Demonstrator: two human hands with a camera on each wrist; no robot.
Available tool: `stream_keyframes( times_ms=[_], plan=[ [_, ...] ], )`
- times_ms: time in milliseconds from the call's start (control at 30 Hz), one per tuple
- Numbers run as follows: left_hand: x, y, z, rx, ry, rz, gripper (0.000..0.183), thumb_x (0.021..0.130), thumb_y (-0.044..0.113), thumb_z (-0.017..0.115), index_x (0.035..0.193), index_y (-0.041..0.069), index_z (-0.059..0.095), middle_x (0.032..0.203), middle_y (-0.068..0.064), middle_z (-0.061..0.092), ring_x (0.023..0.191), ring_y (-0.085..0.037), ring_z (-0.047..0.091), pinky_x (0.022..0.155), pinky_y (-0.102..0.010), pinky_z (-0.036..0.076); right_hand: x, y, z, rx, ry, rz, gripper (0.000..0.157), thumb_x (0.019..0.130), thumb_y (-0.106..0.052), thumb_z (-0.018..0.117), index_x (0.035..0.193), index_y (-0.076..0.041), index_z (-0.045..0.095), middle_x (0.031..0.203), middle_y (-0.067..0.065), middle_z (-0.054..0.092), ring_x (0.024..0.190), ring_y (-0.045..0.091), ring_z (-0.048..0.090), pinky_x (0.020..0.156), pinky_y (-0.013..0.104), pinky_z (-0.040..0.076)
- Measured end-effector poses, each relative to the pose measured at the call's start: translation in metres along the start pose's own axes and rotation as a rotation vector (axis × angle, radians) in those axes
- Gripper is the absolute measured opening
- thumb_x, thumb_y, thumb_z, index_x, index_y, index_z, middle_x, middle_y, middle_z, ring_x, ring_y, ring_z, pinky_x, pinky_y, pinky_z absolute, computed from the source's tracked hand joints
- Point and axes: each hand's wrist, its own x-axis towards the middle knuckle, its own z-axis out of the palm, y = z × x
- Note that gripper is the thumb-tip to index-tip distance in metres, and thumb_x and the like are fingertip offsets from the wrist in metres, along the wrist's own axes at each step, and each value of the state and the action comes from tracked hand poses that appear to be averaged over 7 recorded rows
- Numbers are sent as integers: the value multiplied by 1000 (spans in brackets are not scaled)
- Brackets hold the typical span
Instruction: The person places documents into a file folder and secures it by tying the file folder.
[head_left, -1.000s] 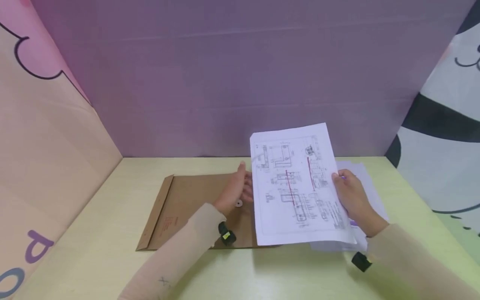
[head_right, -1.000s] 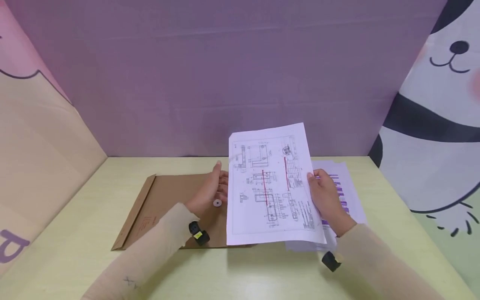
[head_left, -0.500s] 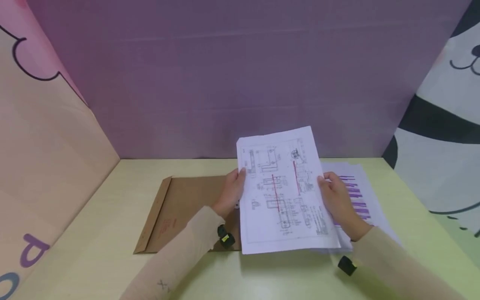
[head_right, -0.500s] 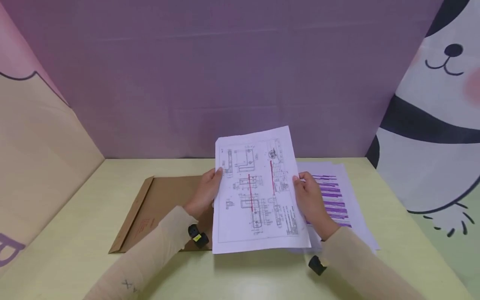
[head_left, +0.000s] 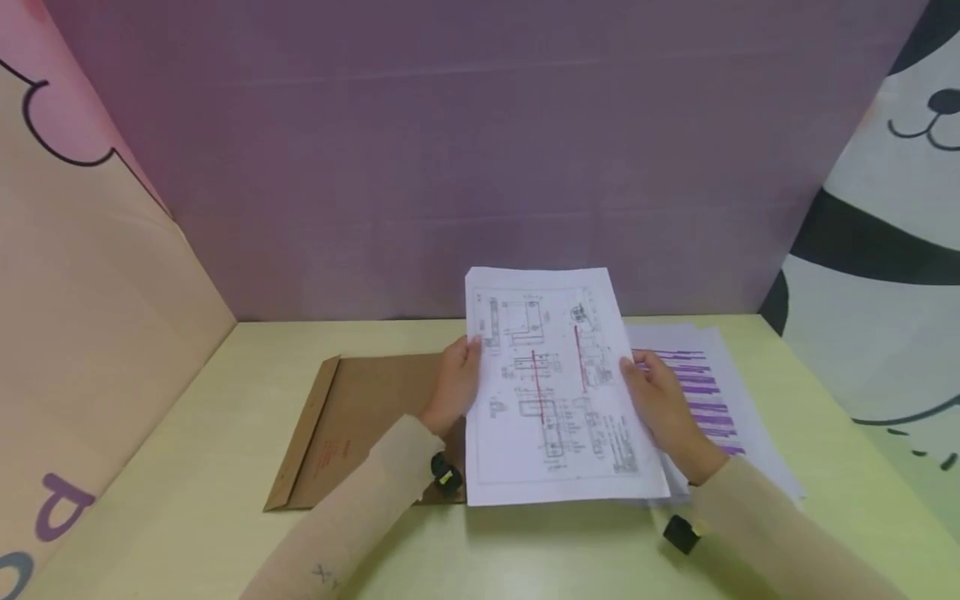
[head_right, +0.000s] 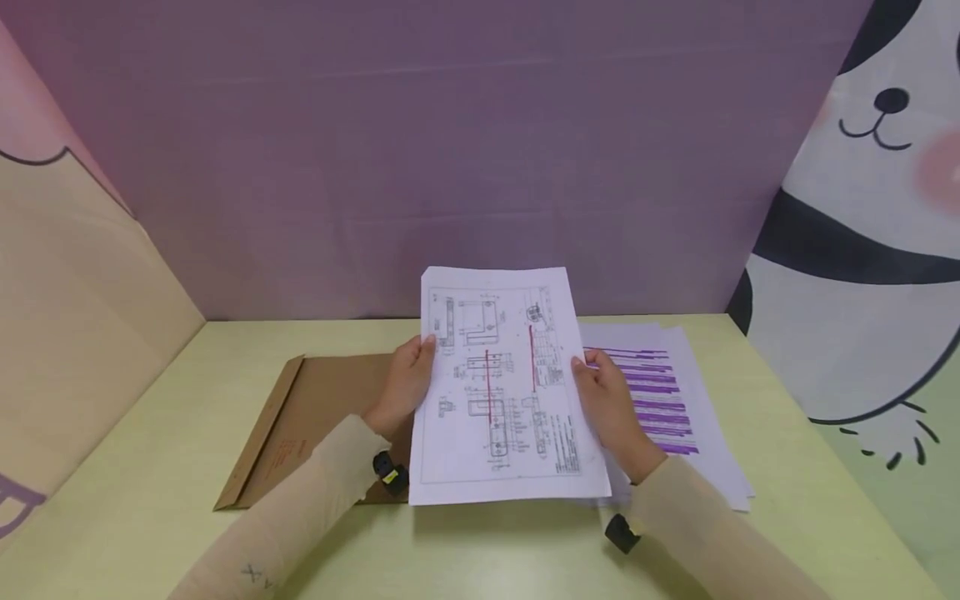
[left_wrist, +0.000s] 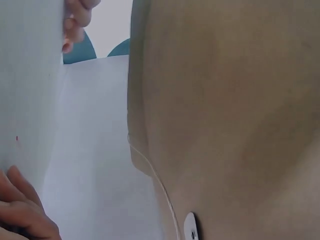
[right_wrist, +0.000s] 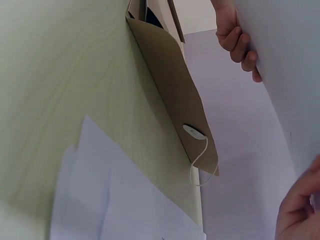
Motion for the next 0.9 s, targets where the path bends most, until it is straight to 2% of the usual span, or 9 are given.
stream_keyframes(
  times_ms=[167,233,367,467,533,700,800,900],
  plan=[
    [2,0,-5,-45,61,0,41,103,33,32,123,4,53,90,-13,63,69,-20,64,58,-32,52,0,1,-2,96,-60,81,35,99,-32,44,114,-1,47,85,4,61,65,13,60,57,31,51],
    [4,-1,-7,-69,109,16,42,102,34,32,121,3,54,90,-14,63,68,-20,64,58,-31,51,0,2,-3,144,-77,101,31,98,-31,46,111,-2,49,82,-1,60,66,11,60,57,29,51],
    [5,0,-11,-126,197,28,41,102,37,32,123,8,53,92,-12,64,71,-21,64,60,-30,51,0,5,-5,281,-116,113,24,98,-29,49,105,-6,52,84,-6,61,72,8,60,61,26,51],
    [5,1,-12,-148,255,43,41,102,38,32,122,11,53,93,-10,65,73,-21,65,60,-31,51,-3,6,-5,454,-139,115,16,98,-26,49,103,-11,53,89,-7,62,77,8,60,65,23,50],
    [6,2,-12,-149,297,55,41,102,39,31,120,10,55,93,-9,65,72,-20,65,58,-30,50,-6,5,-4,627,-140,149,12,97,-24,50,100,-14,56,90,-6,63,75,7,60,62,19,49],
    [9,5,-9,-170,393,75,41,102,38,32,116,9,57,91,-10,66,70,-18,63,57,-27,47,-18,-3,7,1024,-124,242,16,97,-22,51,92,-16,65,85,-1,67,72,8,63,65,17,52],
    [10,8,-6,-217,428,74,39,102,36,32,118,10,56,93,-10,66,72,-18,64,59,-27,49,-25,-9,17,1109,-108,254,17,97,-22,50,94,-14,64,84,0,66,75,10,65,72,20,53],
    [9,11,-1,-252,446,67,38,102,34,32,119,11,56,94,-10,67,73,-18,65,61,-27,49,-32,-15,28,1149,-91,225,16,98,-23,47,104,-14,59,90,0,66,79,10,65,73,20,52]
  ],
)
